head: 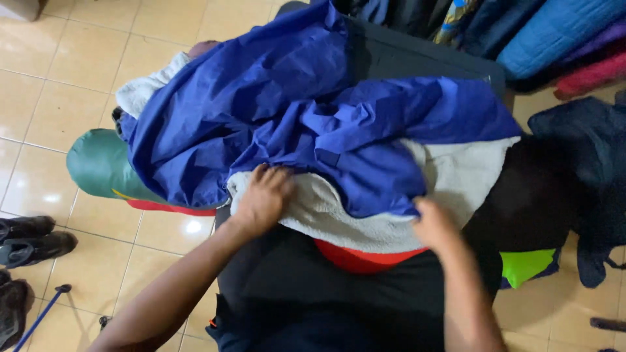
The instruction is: The person sits on the floor and compresses a green sleeping bag into its stuff sack, securing it with a strap. They then pick up a blue sleeping bag with a white fleece lining, unfold it, and begin folding it on their lap.
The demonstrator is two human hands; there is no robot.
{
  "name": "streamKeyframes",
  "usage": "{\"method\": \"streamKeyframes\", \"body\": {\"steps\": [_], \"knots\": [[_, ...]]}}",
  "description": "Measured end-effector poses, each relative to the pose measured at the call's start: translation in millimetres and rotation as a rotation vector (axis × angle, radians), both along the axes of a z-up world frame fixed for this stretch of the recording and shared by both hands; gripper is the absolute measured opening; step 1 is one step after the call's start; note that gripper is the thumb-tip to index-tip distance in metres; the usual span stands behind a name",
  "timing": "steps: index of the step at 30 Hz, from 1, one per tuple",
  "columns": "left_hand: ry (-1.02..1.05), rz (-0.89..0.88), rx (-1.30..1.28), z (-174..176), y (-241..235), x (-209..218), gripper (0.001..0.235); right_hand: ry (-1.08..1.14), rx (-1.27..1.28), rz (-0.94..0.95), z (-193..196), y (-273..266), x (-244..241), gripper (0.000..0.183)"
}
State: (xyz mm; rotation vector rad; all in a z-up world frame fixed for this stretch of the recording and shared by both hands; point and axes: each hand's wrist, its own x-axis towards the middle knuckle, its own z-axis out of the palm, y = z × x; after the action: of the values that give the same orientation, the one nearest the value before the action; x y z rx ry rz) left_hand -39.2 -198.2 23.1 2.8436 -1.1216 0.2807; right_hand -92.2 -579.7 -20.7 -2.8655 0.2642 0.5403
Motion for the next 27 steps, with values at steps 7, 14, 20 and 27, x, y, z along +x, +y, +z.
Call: {"method": "streamKeyframes", "body": {"steps": [7,14,20,27], "knots": [[0.02,0.583,-0.323,-45,6,103,0.014,-0.095,0.26,0.203,12,63,-19,0.067],[0.186,0.762,-0.481,-29,13,115,0.021,-0.137,0.121,0.032,-99,10,-9,0.032],[0.555,0.468,-0.721,43,17,81,0.043,-0.748,0.55,-0.497,-32,-57,29,0.025],[0.452,0.061,-0.76,88,3,55,0.056,-1.307,0.52,-0.529,46,-195,62,0.032]]}}
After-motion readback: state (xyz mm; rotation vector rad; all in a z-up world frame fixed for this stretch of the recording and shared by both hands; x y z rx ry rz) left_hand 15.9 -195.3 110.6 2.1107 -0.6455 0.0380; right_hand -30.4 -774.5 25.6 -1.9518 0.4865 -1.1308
